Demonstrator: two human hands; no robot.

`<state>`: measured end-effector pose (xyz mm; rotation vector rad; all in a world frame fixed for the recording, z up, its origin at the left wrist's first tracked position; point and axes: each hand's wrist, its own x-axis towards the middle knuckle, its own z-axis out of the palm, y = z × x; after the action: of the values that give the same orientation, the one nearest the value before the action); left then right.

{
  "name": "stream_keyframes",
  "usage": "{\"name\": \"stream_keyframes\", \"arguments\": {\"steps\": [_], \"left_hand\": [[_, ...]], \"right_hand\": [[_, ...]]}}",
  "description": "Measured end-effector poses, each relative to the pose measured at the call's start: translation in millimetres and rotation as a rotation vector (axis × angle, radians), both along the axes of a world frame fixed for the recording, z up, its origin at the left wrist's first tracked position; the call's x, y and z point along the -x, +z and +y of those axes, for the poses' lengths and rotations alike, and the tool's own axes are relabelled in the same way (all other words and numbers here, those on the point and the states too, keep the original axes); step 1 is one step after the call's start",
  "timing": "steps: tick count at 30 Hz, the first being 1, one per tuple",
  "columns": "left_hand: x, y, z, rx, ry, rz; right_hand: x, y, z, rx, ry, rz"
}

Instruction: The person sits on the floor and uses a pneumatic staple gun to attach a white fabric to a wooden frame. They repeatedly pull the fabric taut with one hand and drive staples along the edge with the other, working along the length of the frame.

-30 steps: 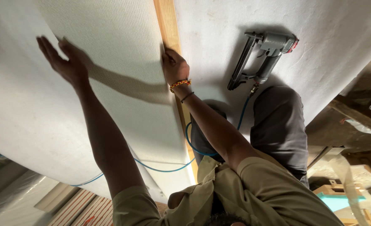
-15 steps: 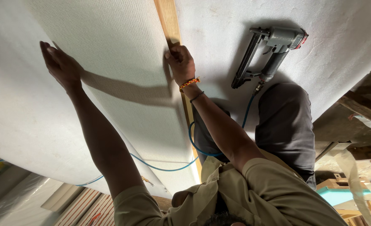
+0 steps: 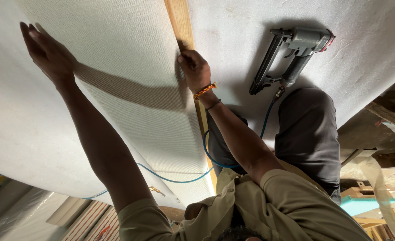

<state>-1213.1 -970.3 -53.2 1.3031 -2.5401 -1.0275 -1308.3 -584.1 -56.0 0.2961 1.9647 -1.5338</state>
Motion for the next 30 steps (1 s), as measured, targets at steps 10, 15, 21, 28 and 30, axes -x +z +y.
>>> {"name": "stream_keyframes", "arguments": {"steps": [10, 15, 21, 28, 30], "left_hand": [[27, -11, -24, 0.055, -0.065, 0.101], [47, -18, 3, 0.103, -0.277, 0.153], [97, -2, 157, 0.814, -0.399, -1.255], [149, 43, 283, 0.667, -0.532, -1.293], [145, 41, 288, 0.597, -0.560, -1.267]], "right_hand": [[-2, 1, -6, 0.052, 0.034, 0.115], [-5, -10, -3, 0.097, 0.026, 0.069], [-20, -28, -2, 0.224, -0.060, 0.190], [-13, -23, 10, 0.216, -0.051, 0.190], [-10, -19, 10, 0.193, -0.057, 0.173]]}}
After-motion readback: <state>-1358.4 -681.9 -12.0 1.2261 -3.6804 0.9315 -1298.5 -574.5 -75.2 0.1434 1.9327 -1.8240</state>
